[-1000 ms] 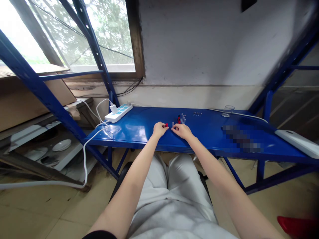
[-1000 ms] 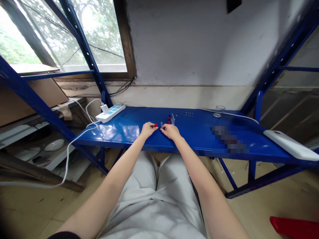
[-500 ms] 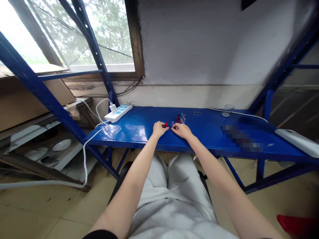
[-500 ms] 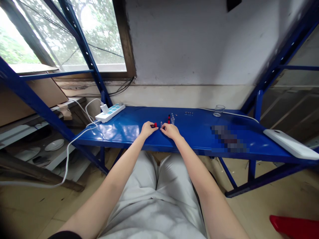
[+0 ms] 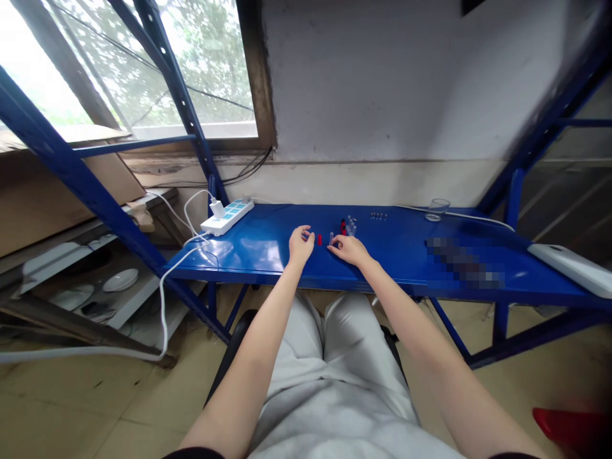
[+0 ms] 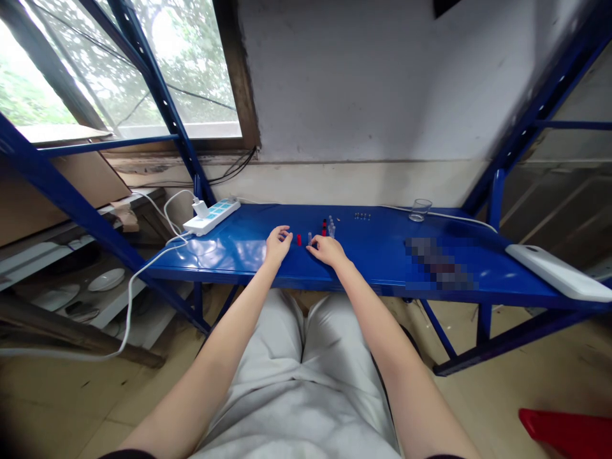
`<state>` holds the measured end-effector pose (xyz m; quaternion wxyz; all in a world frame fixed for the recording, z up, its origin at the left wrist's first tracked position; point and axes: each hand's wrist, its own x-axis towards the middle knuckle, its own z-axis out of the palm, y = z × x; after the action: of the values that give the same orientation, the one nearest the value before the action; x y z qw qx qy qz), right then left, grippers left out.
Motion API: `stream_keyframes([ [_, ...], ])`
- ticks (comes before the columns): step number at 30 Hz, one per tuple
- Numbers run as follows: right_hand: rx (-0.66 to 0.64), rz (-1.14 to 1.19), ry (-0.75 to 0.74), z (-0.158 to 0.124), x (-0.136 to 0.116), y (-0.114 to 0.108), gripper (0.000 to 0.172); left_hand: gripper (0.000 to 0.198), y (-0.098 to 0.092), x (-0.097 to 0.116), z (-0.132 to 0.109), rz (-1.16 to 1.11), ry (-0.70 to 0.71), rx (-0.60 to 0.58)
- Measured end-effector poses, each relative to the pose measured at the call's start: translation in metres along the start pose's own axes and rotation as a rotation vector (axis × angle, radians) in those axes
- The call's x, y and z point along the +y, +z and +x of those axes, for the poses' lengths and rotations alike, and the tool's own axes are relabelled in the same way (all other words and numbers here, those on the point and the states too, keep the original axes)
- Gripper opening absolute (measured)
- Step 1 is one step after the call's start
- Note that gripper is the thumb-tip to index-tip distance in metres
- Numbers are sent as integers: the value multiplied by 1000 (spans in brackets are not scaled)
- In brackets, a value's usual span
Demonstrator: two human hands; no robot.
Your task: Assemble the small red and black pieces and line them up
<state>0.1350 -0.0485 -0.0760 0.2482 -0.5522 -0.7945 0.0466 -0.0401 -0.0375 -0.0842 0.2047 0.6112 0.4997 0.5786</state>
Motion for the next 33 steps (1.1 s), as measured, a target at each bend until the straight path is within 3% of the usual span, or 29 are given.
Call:
stream_keyframes([
  [7, 0, -1, 3, 0, -2, -1, 25, 36, -4, 15, -9, 241, 248, -112],
  [12, 14, 11, 17, -2, -6, -4, 22, 38, -2, 15, -12, 368, 306, -171],
  [25, -26, -74, 36, 0, -6, -3, 22, 31, 0, 10, -9, 478, 248, -188],
  [33, -92, -246, 59, 8, -17, -1, 26, 23, 2, 0, -1, 202, -14, 4],
])
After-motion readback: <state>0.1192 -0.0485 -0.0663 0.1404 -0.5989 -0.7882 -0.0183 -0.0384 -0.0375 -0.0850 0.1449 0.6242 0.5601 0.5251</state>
